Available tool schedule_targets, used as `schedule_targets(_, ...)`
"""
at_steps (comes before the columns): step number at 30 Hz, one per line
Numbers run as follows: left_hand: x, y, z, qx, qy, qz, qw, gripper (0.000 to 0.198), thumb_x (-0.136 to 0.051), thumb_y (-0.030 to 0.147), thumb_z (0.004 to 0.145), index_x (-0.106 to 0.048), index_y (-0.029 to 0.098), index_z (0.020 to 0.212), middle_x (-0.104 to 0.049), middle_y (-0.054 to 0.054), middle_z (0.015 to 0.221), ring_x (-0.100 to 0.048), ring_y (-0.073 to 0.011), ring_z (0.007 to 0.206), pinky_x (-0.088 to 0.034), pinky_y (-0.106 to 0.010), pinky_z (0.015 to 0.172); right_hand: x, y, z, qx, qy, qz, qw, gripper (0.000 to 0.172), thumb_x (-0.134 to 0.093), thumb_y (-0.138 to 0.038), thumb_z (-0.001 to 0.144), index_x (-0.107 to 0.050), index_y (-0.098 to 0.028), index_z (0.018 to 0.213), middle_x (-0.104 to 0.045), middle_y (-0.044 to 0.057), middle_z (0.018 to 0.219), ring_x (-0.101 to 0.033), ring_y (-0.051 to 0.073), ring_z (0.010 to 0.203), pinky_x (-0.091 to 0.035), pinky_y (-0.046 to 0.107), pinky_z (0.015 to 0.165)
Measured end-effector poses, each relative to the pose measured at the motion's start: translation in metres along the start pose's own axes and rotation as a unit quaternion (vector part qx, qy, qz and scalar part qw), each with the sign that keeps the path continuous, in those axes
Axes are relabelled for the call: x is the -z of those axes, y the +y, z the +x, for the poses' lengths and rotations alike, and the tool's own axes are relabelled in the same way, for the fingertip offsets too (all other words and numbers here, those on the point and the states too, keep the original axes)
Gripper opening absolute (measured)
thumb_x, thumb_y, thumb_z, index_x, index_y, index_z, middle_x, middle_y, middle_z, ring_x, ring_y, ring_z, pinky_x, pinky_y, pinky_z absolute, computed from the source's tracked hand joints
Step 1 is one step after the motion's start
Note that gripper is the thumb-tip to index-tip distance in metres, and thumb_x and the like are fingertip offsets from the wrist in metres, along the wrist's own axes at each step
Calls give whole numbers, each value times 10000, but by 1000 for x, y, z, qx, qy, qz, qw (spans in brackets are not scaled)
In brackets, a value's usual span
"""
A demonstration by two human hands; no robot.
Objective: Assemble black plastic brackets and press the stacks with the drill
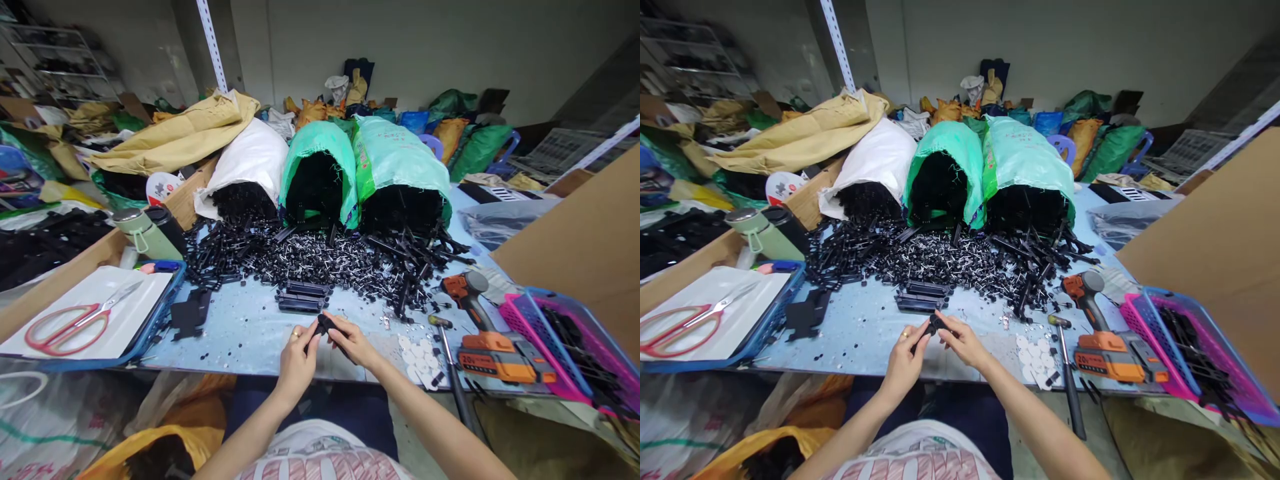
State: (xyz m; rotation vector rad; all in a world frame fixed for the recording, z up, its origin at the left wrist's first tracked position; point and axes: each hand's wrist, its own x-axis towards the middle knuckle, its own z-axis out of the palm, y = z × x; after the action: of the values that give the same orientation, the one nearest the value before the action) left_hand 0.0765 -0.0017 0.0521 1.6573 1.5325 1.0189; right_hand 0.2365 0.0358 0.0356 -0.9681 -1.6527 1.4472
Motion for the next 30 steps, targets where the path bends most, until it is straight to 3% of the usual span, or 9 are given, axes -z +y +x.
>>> schedule_targets(8,-10,15,4,-17,119,-85,989,362,-350,318,875,-497,196,1183,-518,-61,900,-507,-145,842,-424,-276,765,-29,-11,-3,57,91,-8,994,455,-433,-389,848,-364,-321,1292,-468,44,1008,-482,81,612,-495,235,530)
schedule_targets(13,-4,11,11,-36,88,-84,992,366,-352,337,869,-513,202,1169,-539,-61,903,-517,-153,823,-431,-298,766,-43,-6,-2,57,129,-15,990,468,-436,-402,841,-360,-320,1295,-478,57,1072,-481,98,615,-487,248,521)
schedule_targets(17,-14,-10,10,27,65,-73,995,383,-318,344,870,-493,201,1180,-551,-73,945,-545,-155,762,-466,-309,701,-37,3,0,26,89,-47,995,481,-400,-407,859,-325,-285,1318,-505,61,1074,-523,115,680,-492,263,598)
schedule_targets(20,-23,-29,3,69,57,9,996,396,-310,264,859,-445,147,1212,-533,-117,1016,-543,-200,857,-463,-373,748,-6,8,2,2,40,-182,983,462,-419,-402,850,-392,-246,1284,-561,54,995,-546,152,797,-457,316,762)
schedule_targets(22,-23,-36,1,2,15,112,994,438,-370,152,802,-417,145,1237,-475,-139,1138,-456,-250,1053,-386,-441,878,31,10,4,-35,97,-289,952,437,-417,-404,846,-451,-211,1237,-566,73,1027,-541,179,874,-420,344,826)
schedule_targets(25,-17,-38,6,-180,-127,229,948,536,-417,31,712,-455,249,1201,-415,-78,1254,-314,-263,1196,-173,-527,1001,98,11,6,-123,300,-434,840,475,-364,-415,857,-419,-147,1245,-524,140,1134,-491,250,1017,-381,391,858)
schedule_targets(27,-12,-35,14,-249,-205,271,907,480,-413,27,729,-512,286,1121,-510,-49,1141,-364,-242,1157,-100,-556,1004,137,13,7,-216,385,-486,754,581,-388,-412,842,-283,-94,1317,-534,195,1096,-501,299,1007,-389,425,814)
schedule_targets(28,-11,-34,18,-261,-223,292,893,439,-405,36,749,-528,283,1091,-553,-46,1046,-414,-228,1102,-102,-556,999,152,14,6,-265,398,-492,728,643,-424,-397,823,-215,-72,1337,-556,207,1046,-526,310,966,-399,430,781)
schedule_targets(30,-9,-32,25,-250,-216,337,882,380,-388,53,780,-538,254,1066,-578,-51,895,-486,-210,968,-171,-527,979,173,18,4,-325,387,-467,725,722,-486,-324,779,-140,-47,1348,-601,180,935,-573,290,870,-416,400,736)
